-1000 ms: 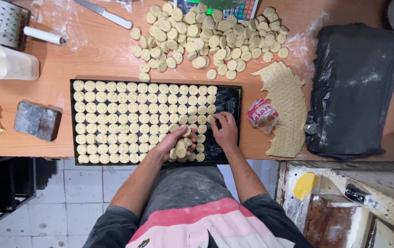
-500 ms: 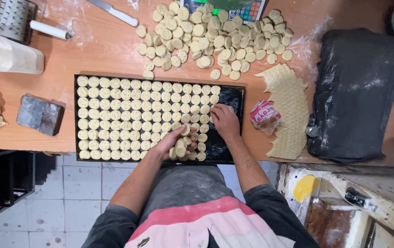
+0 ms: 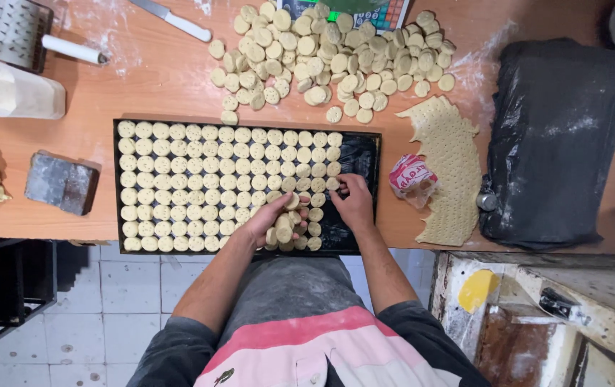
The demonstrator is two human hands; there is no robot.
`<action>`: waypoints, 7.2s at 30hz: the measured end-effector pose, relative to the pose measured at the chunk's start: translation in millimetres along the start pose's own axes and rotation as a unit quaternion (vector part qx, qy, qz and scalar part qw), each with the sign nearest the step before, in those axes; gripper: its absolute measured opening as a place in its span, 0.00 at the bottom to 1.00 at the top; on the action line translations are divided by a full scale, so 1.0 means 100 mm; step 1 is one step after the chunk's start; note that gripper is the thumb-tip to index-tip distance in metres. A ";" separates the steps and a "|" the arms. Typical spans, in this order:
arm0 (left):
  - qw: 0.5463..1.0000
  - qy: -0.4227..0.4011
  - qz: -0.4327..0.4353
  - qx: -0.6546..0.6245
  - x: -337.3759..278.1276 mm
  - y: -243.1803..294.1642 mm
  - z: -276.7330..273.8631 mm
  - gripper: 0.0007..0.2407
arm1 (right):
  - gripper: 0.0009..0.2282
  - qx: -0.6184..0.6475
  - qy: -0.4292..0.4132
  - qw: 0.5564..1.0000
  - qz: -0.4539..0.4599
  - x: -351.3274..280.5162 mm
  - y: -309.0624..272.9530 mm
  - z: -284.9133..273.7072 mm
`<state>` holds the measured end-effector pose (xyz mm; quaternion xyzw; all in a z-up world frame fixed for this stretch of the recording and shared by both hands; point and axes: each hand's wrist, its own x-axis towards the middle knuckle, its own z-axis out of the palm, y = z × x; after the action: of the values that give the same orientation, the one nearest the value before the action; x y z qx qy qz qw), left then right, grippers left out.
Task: The recorder is arranging small pre-cut round pieces of dough onto a baking tray in a grid pattern.
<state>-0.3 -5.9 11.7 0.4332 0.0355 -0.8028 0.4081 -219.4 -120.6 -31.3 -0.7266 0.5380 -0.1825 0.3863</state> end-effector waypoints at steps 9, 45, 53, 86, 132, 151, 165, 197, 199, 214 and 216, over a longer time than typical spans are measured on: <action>0.998 -0.060 -0.015 0.014 -0.04 0.05 0.12 0.33 | 0.16 0.027 -0.091 0.996 0.000 -0.09 -0.62 -0.17; 0.990 -0.083 -0.083 0.079 0.25 -0.17 0.00 0.32 | 0.18 0.064 -0.109 0.992 -0.029 -0.41 -0.61 -0.32; 0.997 -0.013 -0.075 0.006 0.21 -0.17 0.30 0.20 | 0.14 0.034 -0.088 0.991 0.097 -0.57 -0.15 -0.29; 0.998 -0.031 -0.014 0.052 -0.32 -0.66 0.00 0.20 | 0.18 0.034 -0.047 0.998 0.019 -1.10 -0.24 0.06; 0.845 0.125 0.065 0.516 0.15 -1.04 0.10 0.24 | 0.20 0.142 -0.141 0.964 0.174 -1.44 -0.29 -0.11; 0.992 0.031 0.072 0.101 -0.56 -0.64 0.23 0.22 | 0.13 -0.116 -0.176 0.967 0.142 -1.34 -0.12 -0.28; 0.995 0.001 0.043 0.087 -0.56 -0.53 0.25 0.20 | 0.16 -0.185 -0.150 0.962 0.132 -1.23 0.00 -0.25; 0.953 0.079 0.076 0.282 -0.04 -0.53 0.29 0.20 | 0.10 -0.125 -0.146 0.968 0.164 -0.94 0.04 -0.30; 0.936 0.091 0.080 0.331 0.05 -0.46 0.34 0.20 | 0.13 -0.084 -0.149 0.967 0.191 -0.75 0.04 -0.33; 0.993 0.005 -0.090 -0.074 -0.03 0.06 0.61 0.14 | 0.15 0.066 -0.069 0.981 0.168 0.98 0.06 -0.33; 0.993 0.013 -0.118 -0.008 -0.03 -0.01 0.65 0.13 | 0.15 -0.012 -0.043 0.987 0.155 1.05 -0.14 -0.39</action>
<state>-43.4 -29.8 53.9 0.4335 0.0978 -0.8391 0.3136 -200.4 -230.0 -11.8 -0.6462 0.6293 -0.0821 0.4239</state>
